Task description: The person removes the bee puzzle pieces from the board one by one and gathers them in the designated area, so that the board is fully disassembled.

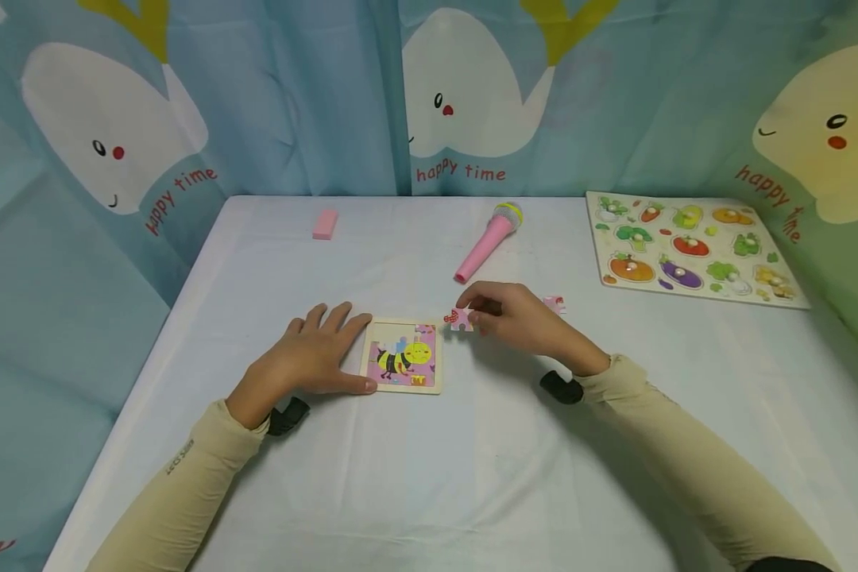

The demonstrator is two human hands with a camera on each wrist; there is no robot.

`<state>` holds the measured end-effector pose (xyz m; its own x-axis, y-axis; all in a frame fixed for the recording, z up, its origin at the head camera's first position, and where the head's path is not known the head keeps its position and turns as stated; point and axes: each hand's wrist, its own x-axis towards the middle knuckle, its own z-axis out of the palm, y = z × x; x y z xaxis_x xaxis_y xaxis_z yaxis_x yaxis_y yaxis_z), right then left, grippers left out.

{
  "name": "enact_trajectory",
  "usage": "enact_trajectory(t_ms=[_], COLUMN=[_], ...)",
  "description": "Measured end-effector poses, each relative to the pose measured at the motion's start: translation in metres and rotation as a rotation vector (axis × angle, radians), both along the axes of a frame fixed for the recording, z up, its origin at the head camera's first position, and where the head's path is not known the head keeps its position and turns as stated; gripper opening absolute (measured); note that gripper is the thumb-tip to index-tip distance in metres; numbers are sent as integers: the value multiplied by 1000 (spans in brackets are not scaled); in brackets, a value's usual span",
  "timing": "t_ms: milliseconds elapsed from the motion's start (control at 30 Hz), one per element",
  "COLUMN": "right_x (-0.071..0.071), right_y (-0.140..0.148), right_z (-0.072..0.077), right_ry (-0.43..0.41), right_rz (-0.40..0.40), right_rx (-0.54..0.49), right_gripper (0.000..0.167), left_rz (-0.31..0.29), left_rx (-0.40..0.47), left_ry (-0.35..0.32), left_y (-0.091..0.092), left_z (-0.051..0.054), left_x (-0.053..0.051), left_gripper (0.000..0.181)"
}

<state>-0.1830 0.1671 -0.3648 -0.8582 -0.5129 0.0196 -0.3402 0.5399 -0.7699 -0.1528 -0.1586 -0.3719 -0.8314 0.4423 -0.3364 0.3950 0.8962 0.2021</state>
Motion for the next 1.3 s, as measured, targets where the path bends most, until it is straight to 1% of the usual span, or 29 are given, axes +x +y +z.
enact_trajectory(t_ms=[267, 600, 900, 1033, 1300], right_x=[2, 9, 12, 14, 17], right_y=[15, 36, 60, 71, 98], right_z=[4, 8, 6, 6, 7], right_ry=[0, -8, 30, 35, 46], right_rz=[-29, -76, -141, -165, -205], right_rx=[-5, 9, 82, 128, 187], right_gripper=[19, 19, 16, 15, 15], left_rz=[3, -8, -11, -12, -11], left_rx=[12, 12, 19, 19, 15], left_ry=[-1, 6, 10, 13, 6], left_y=[-2, -4, -4, -4, -2], left_z=[2, 1, 2, 1, 0], left_x=[1, 1, 1, 1, 0], left_gripper=[107, 106, 105, 106, 107])
